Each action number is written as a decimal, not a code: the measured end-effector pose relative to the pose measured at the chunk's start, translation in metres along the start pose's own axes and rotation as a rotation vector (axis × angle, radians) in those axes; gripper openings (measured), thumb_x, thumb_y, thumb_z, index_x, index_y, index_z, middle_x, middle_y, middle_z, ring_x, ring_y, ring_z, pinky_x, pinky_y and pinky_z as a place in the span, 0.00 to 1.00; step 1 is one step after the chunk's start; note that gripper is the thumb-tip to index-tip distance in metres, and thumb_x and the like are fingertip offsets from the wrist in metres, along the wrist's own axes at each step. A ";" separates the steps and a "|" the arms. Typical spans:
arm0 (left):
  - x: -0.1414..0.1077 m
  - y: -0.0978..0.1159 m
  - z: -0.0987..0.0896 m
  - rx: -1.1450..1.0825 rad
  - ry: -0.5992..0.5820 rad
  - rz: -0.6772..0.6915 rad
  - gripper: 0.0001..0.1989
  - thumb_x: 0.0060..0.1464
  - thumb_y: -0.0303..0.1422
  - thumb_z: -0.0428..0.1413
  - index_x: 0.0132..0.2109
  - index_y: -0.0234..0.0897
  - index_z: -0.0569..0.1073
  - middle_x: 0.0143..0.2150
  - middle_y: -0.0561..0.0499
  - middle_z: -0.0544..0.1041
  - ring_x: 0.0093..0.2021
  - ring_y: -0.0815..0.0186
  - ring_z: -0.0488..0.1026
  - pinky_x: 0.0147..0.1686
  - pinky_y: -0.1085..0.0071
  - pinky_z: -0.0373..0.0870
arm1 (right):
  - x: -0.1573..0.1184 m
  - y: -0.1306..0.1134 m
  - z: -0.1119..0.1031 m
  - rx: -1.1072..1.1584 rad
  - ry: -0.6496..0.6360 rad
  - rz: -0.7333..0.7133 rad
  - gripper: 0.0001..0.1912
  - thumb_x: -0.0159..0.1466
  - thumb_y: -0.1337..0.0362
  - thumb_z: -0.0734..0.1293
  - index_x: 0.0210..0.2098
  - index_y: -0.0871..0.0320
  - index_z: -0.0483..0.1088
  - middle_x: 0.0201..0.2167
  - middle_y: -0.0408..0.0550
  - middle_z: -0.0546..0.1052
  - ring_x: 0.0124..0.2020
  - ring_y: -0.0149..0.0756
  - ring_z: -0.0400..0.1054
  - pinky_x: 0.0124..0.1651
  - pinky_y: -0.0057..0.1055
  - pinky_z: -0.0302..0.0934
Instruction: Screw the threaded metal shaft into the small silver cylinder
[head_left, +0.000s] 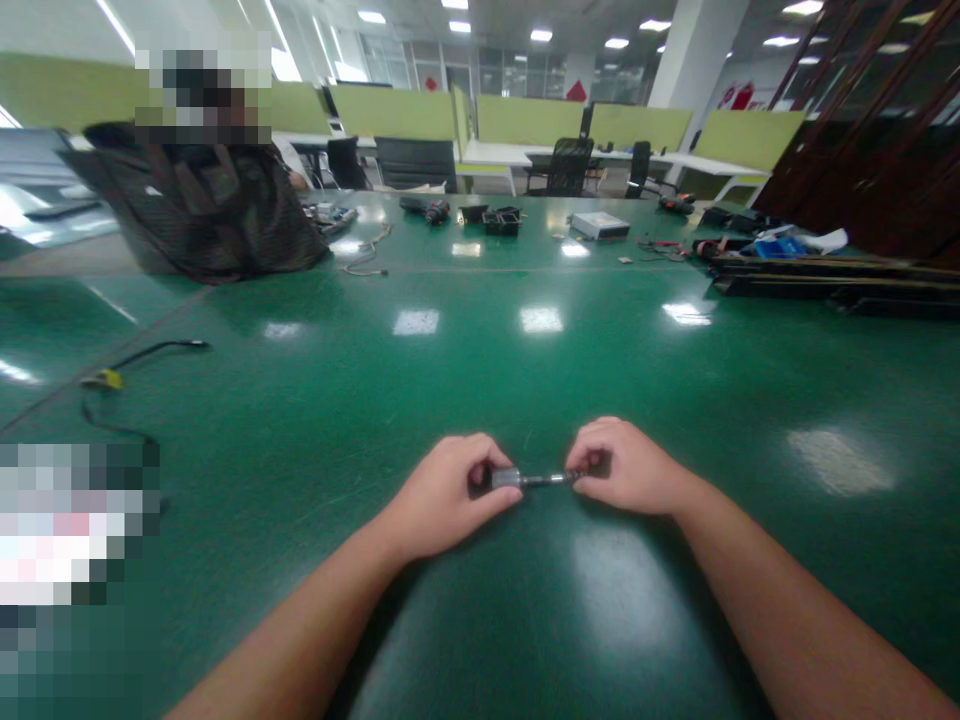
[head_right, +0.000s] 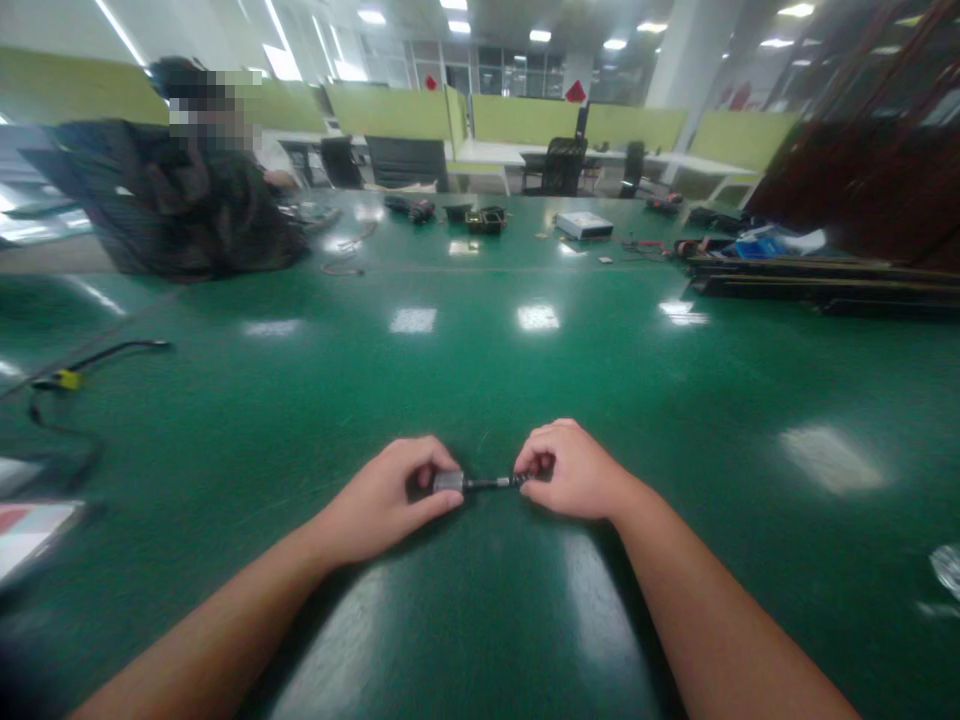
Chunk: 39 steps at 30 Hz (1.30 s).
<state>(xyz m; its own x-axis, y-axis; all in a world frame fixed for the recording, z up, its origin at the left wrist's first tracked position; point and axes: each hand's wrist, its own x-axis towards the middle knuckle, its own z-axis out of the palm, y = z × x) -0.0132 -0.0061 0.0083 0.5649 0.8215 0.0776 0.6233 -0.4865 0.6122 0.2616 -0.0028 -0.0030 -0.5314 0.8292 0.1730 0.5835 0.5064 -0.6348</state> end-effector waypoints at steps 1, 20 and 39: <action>0.000 0.000 0.000 0.001 -0.001 0.001 0.11 0.58 0.43 0.61 0.41 0.40 0.76 0.34 0.53 0.75 0.35 0.64 0.71 0.39 0.66 0.63 | 0.000 -0.001 0.001 -0.011 -0.001 -0.003 0.06 0.51 0.73 0.73 0.28 0.58 0.77 0.24 0.40 0.75 0.29 0.31 0.68 0.41 0.32 0.59; 0.002 -0.001 0.002 0.029 0.041 0.064 0.12 0.50 0.38 0.67 0.37 0.38 0.74 0.32 0.54 0.74 0.34 0.64 0.71 0.37 0.68 0.61 | 0.008 -0.024 0.034 0.056 0.102 -0.037 0.07 0.58 0.68 0.74 0.37 0.55 0.78 0.33 0.43 0.80 0.36 0.35 0.71 0.45 0.36 0.59; 0.003 -0.001 0.003 0.035 0.027 0.102 0.11 0.53 0.37 0.65 0.40 0.38 0.74 0.34 0.54 0.75 0.34 0.65 0.71 0.40 0.67 0.61 | 0.007 -0.025 0.033 0.054 0.091 -0.055 0.04 0.60 0.68 0.73 0.37 0.55 0.77 0.33 0.44 0.80 0.37 0.35 0.71 0.47 0.37 0.58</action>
<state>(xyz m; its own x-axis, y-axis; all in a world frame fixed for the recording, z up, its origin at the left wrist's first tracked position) -0.0110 -0.0043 0.0059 0.6116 0.7749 0.1598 0.5820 -0.5774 0.5725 0.2229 -0.0175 -0.0101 -0.5023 0.8198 0.2748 0.5198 0.5403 -0.6617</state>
